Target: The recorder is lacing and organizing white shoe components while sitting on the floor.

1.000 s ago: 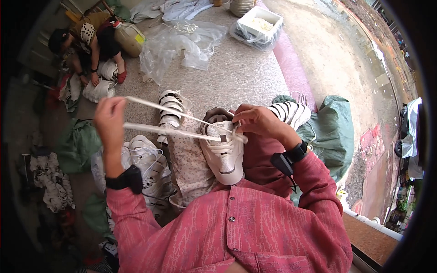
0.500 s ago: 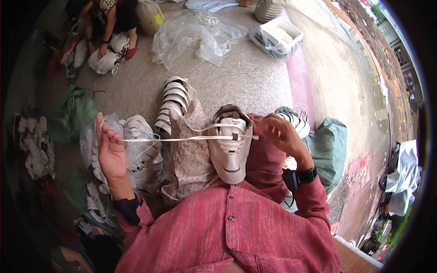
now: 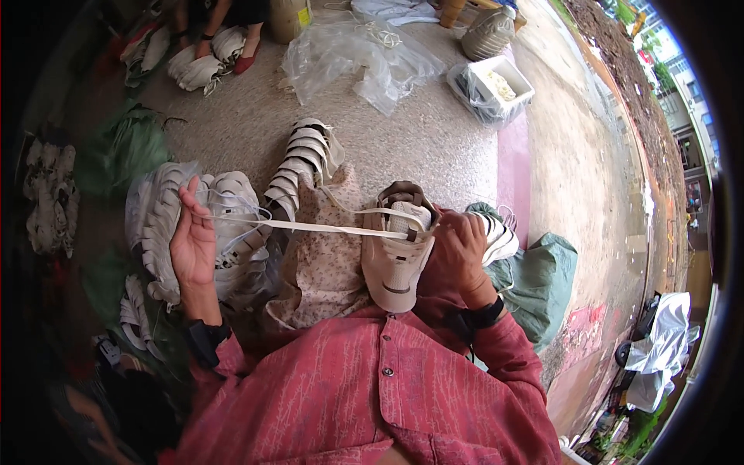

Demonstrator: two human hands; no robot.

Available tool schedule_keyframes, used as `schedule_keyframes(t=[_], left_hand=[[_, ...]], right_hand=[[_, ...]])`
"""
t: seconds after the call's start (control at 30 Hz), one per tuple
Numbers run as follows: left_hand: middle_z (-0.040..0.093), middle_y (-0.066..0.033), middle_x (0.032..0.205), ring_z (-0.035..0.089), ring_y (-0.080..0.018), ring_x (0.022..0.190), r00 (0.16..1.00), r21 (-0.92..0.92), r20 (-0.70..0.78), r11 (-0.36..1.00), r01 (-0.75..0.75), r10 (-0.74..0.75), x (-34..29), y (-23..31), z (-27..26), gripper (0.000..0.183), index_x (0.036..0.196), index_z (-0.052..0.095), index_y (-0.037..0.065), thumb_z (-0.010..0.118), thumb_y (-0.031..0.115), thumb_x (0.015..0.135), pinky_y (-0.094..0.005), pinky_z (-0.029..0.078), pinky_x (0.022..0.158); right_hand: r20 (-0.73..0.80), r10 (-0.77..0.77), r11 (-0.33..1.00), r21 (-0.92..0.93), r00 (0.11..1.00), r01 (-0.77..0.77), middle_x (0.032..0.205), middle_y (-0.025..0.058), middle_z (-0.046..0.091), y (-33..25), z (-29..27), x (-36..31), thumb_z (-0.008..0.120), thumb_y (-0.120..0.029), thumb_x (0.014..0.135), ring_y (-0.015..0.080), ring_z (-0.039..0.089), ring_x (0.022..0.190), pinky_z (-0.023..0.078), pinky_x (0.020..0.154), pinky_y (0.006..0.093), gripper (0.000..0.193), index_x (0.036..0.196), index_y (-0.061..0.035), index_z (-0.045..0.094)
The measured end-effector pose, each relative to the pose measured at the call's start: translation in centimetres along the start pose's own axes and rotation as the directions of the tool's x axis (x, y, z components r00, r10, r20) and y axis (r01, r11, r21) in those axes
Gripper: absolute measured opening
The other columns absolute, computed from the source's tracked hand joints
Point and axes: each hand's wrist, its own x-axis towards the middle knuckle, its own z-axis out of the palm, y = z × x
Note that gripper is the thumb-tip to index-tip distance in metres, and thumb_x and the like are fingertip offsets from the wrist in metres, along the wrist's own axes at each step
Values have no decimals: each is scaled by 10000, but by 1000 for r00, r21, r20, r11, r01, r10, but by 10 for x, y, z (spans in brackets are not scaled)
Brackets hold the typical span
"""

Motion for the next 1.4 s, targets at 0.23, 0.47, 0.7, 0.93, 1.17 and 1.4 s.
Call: schedule_keyframes(t=[0.23,0.47,0.7,0.93,1.17,1.4], left_hand=[[654,-88,1134,577,-90,787,998,-23,8,998,55,-55,-10,8,-9,458,1437,363,0,489,80,1004,-207,396,627],[665,-13,793,468,-17,563,953,941,-65,301,158,-297,-6,-78,24,228,1053,682,18,568,198,971,-164,363,509],[624,-19,796,574,-211,849,773,765,434,-264,-588,-464,9,-164,24,107,798,678,96,647,183,852,-342,386,877],[609,-28,852,544,-208,943,744,745,354,-311,-591,-567,11,-179,15,195,860,654,96,544,245,920,-373,329,929],[591,-34,839,549,-228,925,708,661,441,-334,-672,-552,16,-195,13,174,808,621,99,524,223,882,-400,332,914],[604,-44,888,589,-260,878,735,729,331,-334,-598,-592,24,-194,22,95,848,629,100,599,190,844,-401,417,824]], right_hand=[[179,81,972,203,980,-118,1115,101,612,-6,-22,9,638,-140,803,315,548,1087,375,947,429,287,1078,-67,609],[471,311,815,315,825,-487,1079,161,625,11,3,47,694,-319,850,300,581,1022,447,860,385,405,1134,-37,635],[488,328,838,244,809,-488,968,179,664,6,29,59,740,-343,770,340,657,889,507,793,392,418,1012,-6,689],[474,357,814,266,805,-517,984,183,646,5,40,57,730,-298,782,332,651,896,505,794,369,380,987,16,668],[499,332,778,336,801,-532,954,185,633,5,45,58,705,-263,810,334,636,890,494,791,382,314,951,12,651],[345,236,859,362,908,-361,936,152,640,7,48,54,703,-206,802,326,626,875,490,788,376,239,951,-20,677]])
